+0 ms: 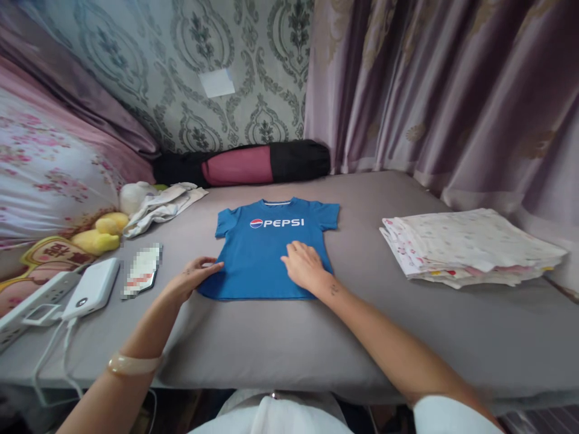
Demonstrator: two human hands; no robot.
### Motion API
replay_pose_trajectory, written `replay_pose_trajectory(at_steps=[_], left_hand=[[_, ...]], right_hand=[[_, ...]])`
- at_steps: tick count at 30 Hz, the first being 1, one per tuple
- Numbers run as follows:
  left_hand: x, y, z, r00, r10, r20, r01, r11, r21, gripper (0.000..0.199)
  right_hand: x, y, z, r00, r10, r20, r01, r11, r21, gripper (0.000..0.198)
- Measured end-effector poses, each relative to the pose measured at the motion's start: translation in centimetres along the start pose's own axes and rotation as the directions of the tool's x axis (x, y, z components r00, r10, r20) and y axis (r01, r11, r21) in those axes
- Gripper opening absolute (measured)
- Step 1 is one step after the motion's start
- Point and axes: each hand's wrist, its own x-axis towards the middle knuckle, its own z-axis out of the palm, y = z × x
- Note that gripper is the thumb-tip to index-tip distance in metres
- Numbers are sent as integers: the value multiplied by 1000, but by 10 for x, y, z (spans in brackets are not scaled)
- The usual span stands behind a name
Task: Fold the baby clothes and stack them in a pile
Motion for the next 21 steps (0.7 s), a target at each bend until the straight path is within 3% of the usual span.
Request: replay_pose_trajectory(at_steps=[2, 5, 11, 15, 19, 21], left_hand=[[1, 1, 4, 1000, 8, 13, -8, 1000, -22, 69], [1, -1, 3, 1000, 11, 18, -11, 1000, 5, 69], [4, -17, -7, 996, 79, 30, -82, 993, 89, 69], [9, -31, -18, 983, 165, 73, -177, 963, 205, 64], [10, -25, -20, 965, 261, 10, -234, 847, 478, 48], [5, -10, -2, 910, 414, 17, -346, 736, 582, 41]], right_hand=[[9, -11, 17, 997, -74, 11, 73, 995, 61, 54], [13, -10, 35, 995, -81, 50, 75, 991, 111, 64], [-2, 31, 41, 977, 212, -35, -212, 977, -14, 75], [-18, 56, 35, 956, 289, -48, -292, 953, -80, 76], [-24, 55, 27, 953, 295, -67, -301, 947, -111, 70], [-19, 42, 24, 964, 242, -107, -253, 961, -110, 66]])
